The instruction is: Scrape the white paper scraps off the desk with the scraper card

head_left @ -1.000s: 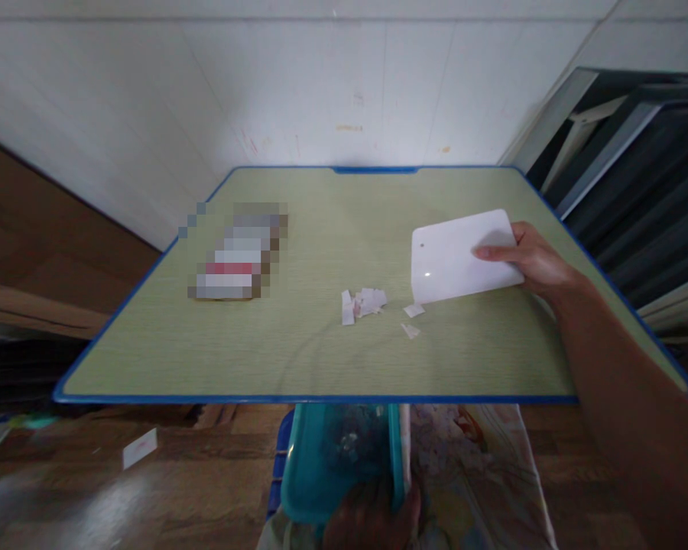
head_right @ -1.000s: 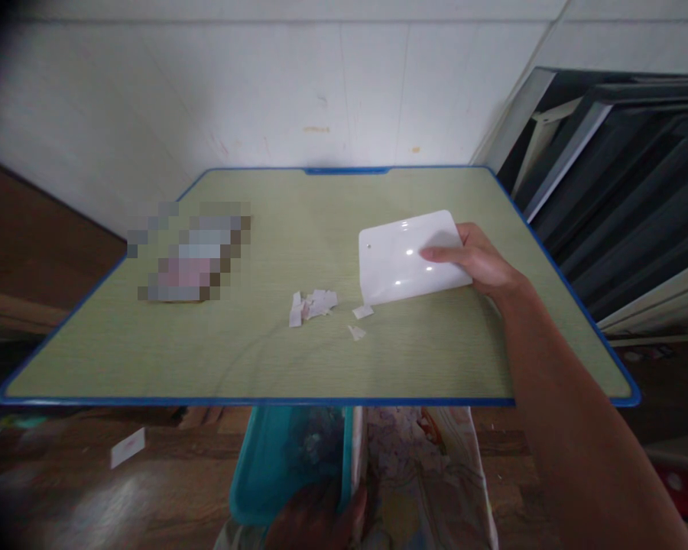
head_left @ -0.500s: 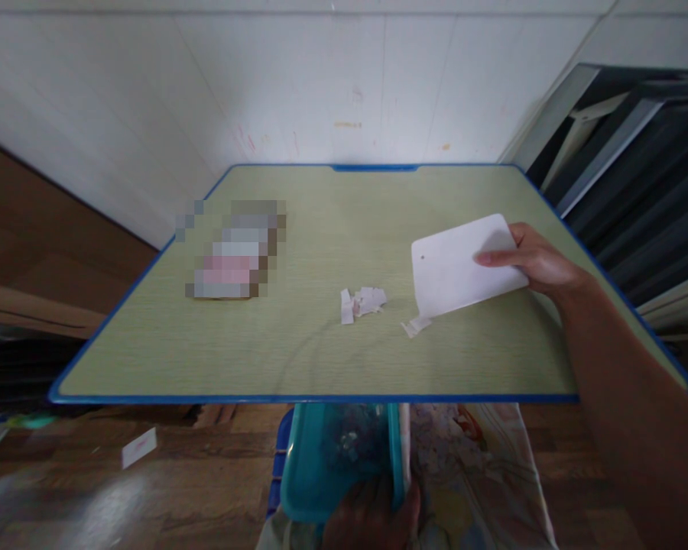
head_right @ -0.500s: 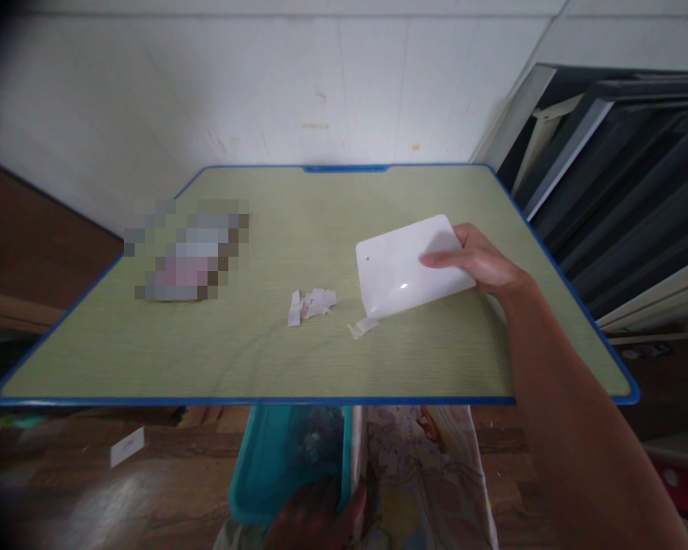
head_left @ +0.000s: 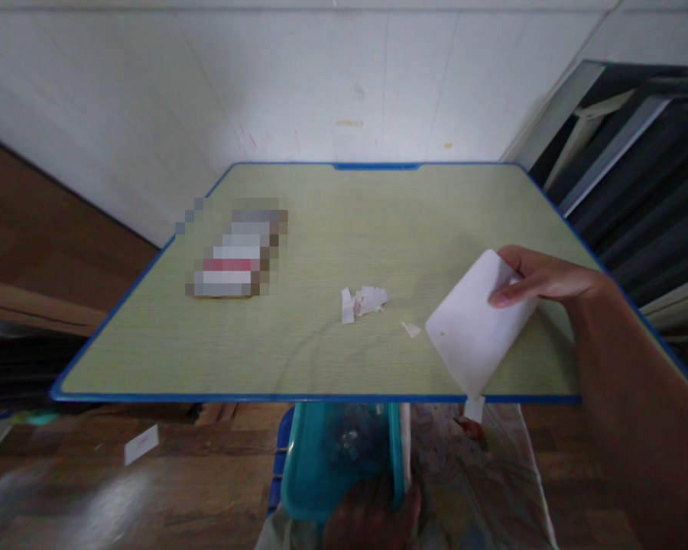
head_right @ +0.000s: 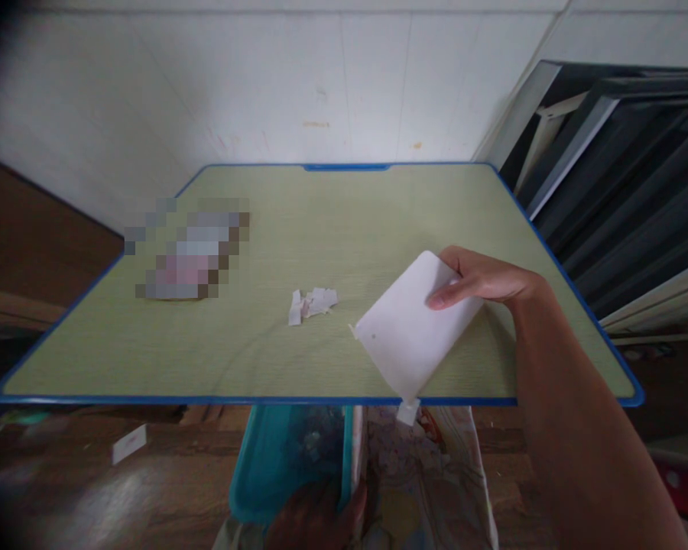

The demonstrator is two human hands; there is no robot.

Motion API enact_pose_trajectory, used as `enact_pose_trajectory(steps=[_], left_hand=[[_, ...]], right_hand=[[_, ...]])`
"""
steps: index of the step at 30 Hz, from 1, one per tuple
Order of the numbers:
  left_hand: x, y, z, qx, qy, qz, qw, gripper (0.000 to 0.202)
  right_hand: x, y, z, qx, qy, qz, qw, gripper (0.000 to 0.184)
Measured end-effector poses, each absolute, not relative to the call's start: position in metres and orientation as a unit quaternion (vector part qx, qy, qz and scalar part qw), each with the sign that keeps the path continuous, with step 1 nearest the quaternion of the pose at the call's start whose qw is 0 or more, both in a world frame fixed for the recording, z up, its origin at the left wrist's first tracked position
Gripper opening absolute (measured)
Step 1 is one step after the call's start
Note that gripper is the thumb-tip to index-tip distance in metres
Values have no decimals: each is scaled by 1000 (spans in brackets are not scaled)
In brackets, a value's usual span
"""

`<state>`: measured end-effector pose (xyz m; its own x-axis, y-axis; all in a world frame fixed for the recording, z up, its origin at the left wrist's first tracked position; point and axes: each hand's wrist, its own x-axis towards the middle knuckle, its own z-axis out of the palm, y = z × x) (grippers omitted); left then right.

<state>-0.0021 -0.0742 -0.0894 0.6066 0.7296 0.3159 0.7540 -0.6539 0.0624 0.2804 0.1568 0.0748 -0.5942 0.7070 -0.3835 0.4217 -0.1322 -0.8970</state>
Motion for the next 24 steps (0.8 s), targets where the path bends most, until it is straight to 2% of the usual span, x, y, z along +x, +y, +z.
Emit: enact_pose_trajectory(steps=[3,9,21,24], left_hand=[[-2,-74,-90,-898,-410,-157,38,29],[-4,-76,-92,-897,-410,-161,33,28],[-3,-76,-90,-900,-405,-159,27,31],[-4,-76,-91,-901,-403,-157,26,32]], right_hand=[[280,154,76,-426,-641,628,115,13],[276,156,73,-477,-590,571,314,17],[268,159,69,-509,-585,560,292,18],[268,159,69,-502,-584,555,315,19]])
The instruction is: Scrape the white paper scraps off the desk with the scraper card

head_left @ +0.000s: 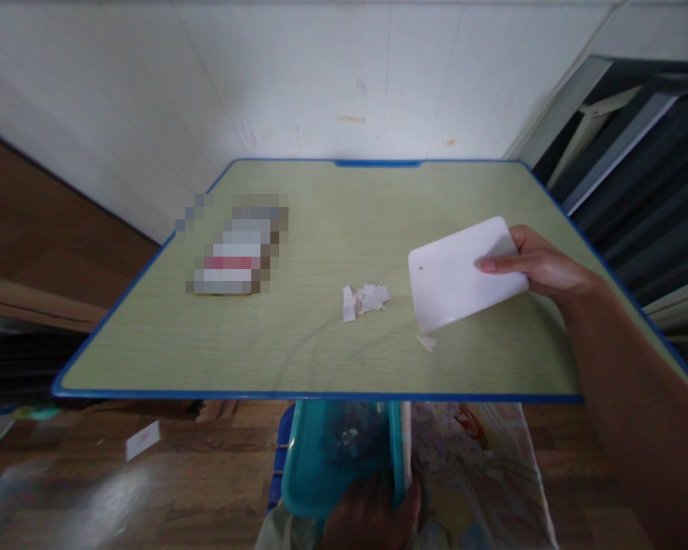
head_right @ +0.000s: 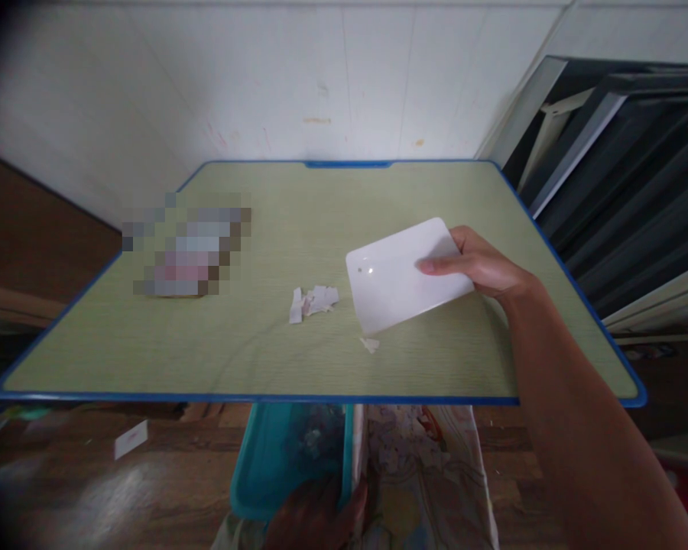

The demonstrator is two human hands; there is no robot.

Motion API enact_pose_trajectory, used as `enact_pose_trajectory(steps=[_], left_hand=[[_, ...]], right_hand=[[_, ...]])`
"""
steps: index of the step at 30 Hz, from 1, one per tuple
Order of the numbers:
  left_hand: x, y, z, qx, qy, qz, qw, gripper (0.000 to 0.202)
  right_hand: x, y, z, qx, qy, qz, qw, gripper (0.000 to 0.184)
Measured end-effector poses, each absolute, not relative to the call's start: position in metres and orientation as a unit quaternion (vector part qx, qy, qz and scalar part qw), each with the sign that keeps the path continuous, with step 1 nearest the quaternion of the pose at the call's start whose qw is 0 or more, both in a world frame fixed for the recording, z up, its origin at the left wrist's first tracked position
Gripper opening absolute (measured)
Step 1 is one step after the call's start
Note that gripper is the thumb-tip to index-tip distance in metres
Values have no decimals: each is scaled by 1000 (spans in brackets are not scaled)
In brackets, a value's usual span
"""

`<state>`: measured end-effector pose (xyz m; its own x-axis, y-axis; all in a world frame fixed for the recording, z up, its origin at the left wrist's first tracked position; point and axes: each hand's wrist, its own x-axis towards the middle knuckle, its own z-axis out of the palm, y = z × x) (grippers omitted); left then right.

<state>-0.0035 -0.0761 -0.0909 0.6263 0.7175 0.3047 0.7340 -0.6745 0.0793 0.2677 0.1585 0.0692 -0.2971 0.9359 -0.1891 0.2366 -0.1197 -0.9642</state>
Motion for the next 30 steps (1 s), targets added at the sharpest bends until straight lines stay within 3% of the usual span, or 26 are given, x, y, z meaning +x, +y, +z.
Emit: enact_pose_trajectory(steps=[4,18,25,30], left_hand=[[-4,-75,-88,-903,-401,-153,26,34],[-5,-77,-94,-907,-400,-133,4,41],[-7,-78,-94,-908,-396,-138,3,36],[-7,-79,-94,-906,-402,-135,0,33]], right_hand=[[266,158,71,-495,-589,560,308,16],[273,156,74,-460,-636,602,145,17],[278,155,73,-433,-624,632,154,17],[277,154,73,-438,-630,604,217,18]])
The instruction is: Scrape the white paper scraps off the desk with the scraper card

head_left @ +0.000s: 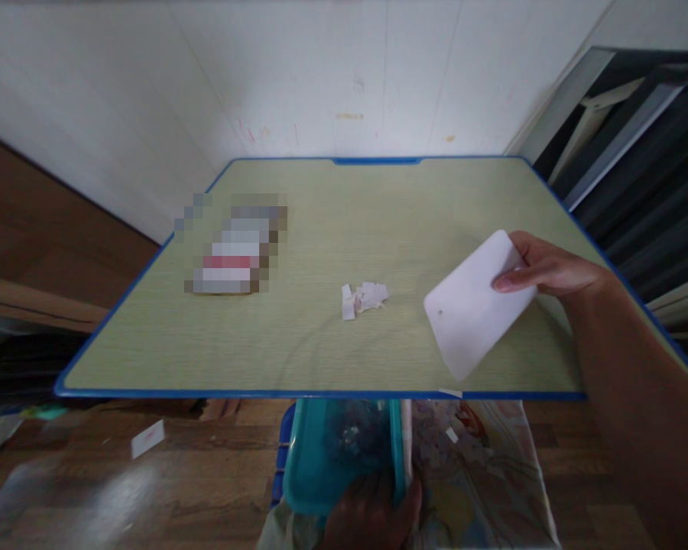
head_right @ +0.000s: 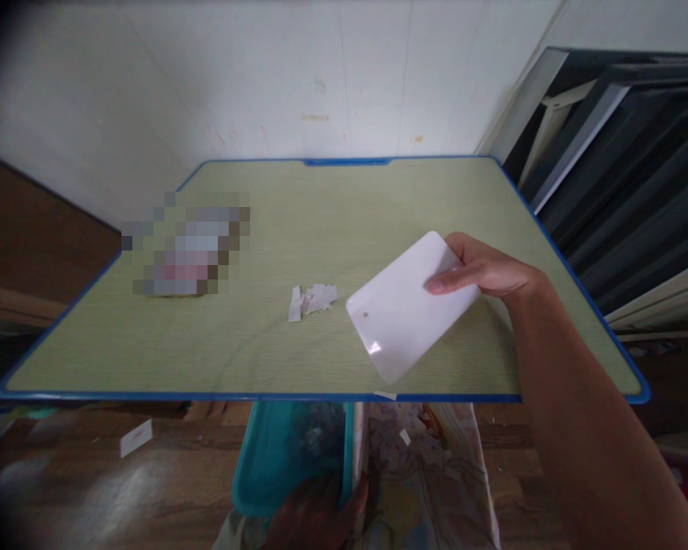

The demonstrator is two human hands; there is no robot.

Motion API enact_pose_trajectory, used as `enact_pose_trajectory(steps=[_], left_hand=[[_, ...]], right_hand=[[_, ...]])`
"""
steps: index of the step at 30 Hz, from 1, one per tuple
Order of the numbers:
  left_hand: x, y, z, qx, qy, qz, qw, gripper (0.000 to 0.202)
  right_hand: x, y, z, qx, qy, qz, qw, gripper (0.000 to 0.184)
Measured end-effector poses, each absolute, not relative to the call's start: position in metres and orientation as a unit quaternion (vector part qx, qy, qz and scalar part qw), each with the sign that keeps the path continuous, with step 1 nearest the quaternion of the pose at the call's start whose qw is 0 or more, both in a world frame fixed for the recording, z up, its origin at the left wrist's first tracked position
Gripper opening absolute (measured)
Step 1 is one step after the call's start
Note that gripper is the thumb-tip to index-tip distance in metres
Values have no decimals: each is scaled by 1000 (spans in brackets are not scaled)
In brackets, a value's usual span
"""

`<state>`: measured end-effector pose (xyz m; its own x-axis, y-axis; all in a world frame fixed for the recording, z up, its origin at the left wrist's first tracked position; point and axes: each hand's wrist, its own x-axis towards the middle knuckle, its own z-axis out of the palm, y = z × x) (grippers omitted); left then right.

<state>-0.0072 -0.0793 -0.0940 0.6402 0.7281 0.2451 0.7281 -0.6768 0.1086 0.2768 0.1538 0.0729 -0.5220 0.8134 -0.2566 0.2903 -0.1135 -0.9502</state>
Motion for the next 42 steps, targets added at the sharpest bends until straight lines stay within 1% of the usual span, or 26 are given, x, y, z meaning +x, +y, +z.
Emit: enact_pose_trajectory(steps=[2,5,8,10,13,19,21,23,28,31,34,37,40,41,42], left_hand=[[-6,-79,-93,-905,-402,-136,-3,30],[-5,-78,-90,-902,-410,-136,-6,28],[-5,-77,-90,-903,-411,-121,-8,34],[-6,-77,-91,-908,-401,-124,1,40],[-6,-78,-94,-909,-390,-144,15,47],[-5,-78,-95,-901,-406,-150,21,41],[-5,-78,-94,-901,-405,-153,30,45],[-4,-78,-94,-901,-404,-156,35,50],[-4,-75,-92,-900,-400,-168,46,47],[-3,-74,-89,-900,-395,-176,53,52],[-2,-74,-88,-897,-400,-176,59,52],[-2,-74,-87,-897,-403,-174,49,44],[-2,-73,-85,-899,-402,-171,40,26],[-3,-72,-85,-899,-401,-172,42,21],[-3,-72,-84,-898,-401,-173,46,22]], right_hand=[[274,155,73,-445,-637,589,223,17],[272,158,72,-427,-649,601,187,17],[274,159,70,-394,-654,631,136,19],[277,158,70,-388,-651,637,141,17],[277,156,69,-412,-637,614,218,16],[264,159,67,-509,-533,530,418,17],[262,161,66,-531,-499,512,455,22],[263,164,65,-548,-478,501,469,26],[264,167,60,-552,-482,494,468,30],[259,167,57,-543,-503,492,458,32],[253,165,55,-529,-522,490,455,34],[247,163,56,-521,-532,489,455,32],[245,161,57,-521,-542,511,416,27],[245,161,58,-522,-546,519,401,25],[245,161,58,-523,-549,522,390,23]])
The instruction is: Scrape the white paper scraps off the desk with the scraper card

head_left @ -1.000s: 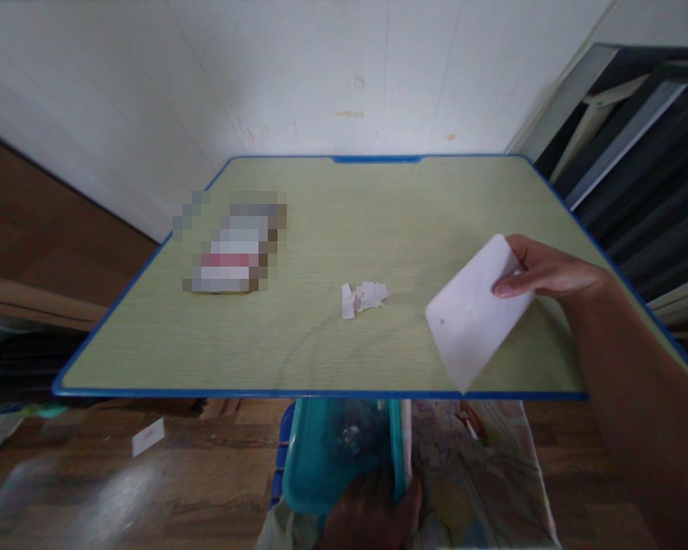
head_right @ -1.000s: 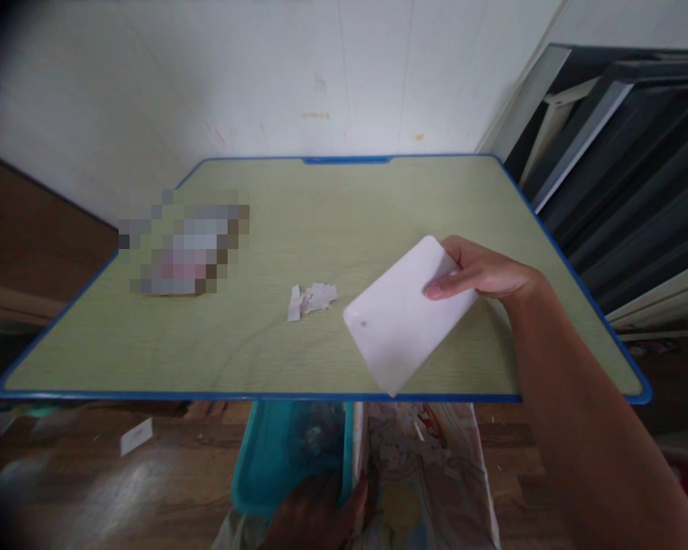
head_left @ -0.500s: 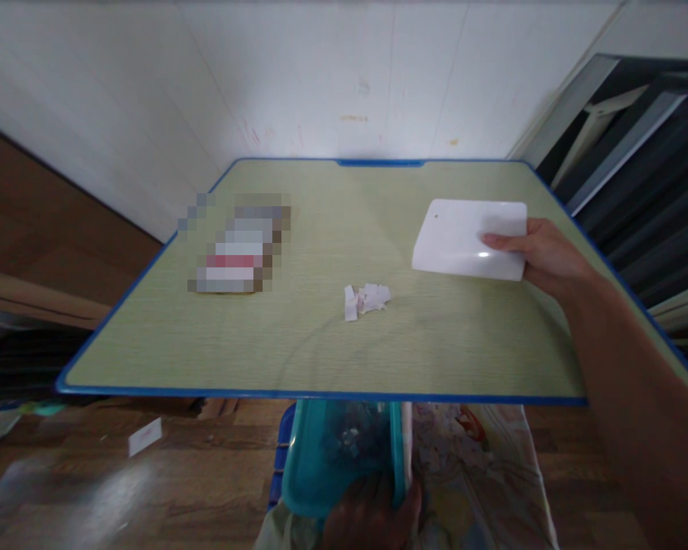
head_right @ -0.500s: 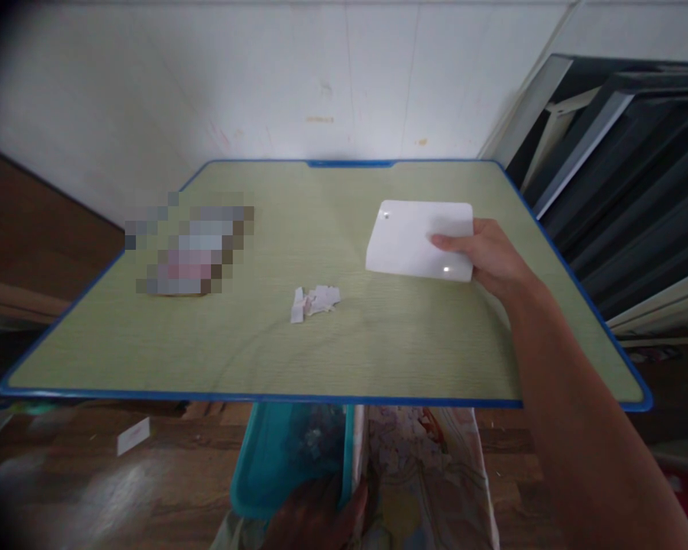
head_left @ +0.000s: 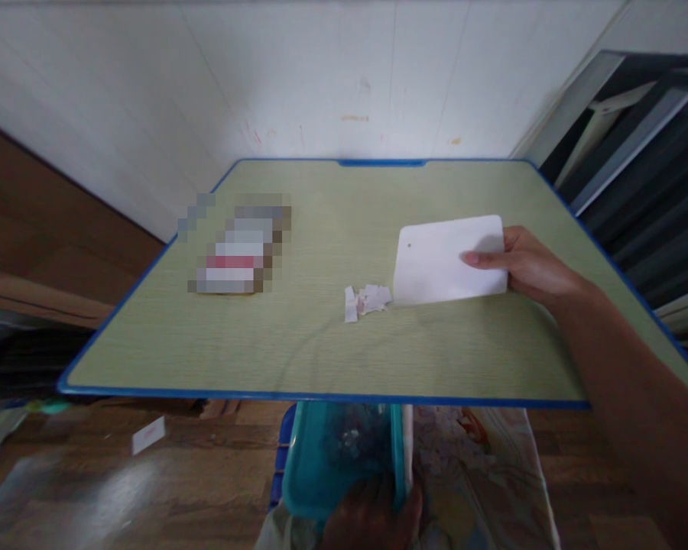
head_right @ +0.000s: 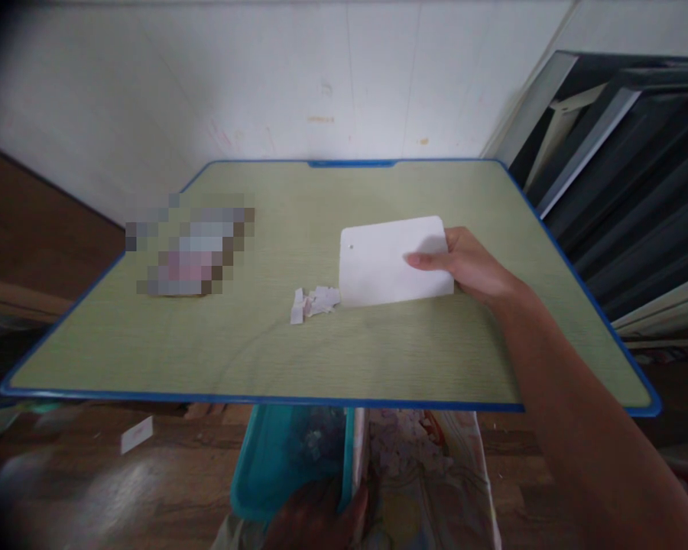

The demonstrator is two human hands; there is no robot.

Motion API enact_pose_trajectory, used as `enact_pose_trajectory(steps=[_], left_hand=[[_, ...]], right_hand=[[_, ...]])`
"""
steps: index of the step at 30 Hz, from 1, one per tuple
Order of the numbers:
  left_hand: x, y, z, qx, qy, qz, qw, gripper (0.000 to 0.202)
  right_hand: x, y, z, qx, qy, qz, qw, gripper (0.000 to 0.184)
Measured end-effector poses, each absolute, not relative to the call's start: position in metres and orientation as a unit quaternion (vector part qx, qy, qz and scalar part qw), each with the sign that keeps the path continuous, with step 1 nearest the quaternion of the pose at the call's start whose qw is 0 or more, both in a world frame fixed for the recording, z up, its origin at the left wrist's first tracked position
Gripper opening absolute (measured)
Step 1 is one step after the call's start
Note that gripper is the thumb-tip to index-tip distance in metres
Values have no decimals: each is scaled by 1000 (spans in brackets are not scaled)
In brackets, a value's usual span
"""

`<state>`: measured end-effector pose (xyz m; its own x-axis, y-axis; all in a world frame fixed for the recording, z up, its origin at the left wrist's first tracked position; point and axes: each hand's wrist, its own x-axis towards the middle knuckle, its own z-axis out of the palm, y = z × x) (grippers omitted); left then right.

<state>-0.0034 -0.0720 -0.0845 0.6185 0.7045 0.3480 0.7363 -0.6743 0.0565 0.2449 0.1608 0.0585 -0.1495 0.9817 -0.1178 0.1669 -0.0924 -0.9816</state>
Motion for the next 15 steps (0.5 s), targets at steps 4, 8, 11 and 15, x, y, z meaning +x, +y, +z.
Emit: enact_pose_trajectory(steps=[4,8,11,15], left_hand=[[-4,-73,-85,-899,-402,-167,52,27],[-2,-76,-90,-900,-403,-157,53,25],[-1,-78,-93,-896,-411,-159,55,38],[-2,-78,-94,-899,-405,-156,55,41]], right_hand=[[244,161,59,-536,-549,500,402,23],[241,159,60,-533,-573,488,386,23],[235,156,62,-511,-613,505,329,23],[229,153,65,-492,-624,525,303,21]])
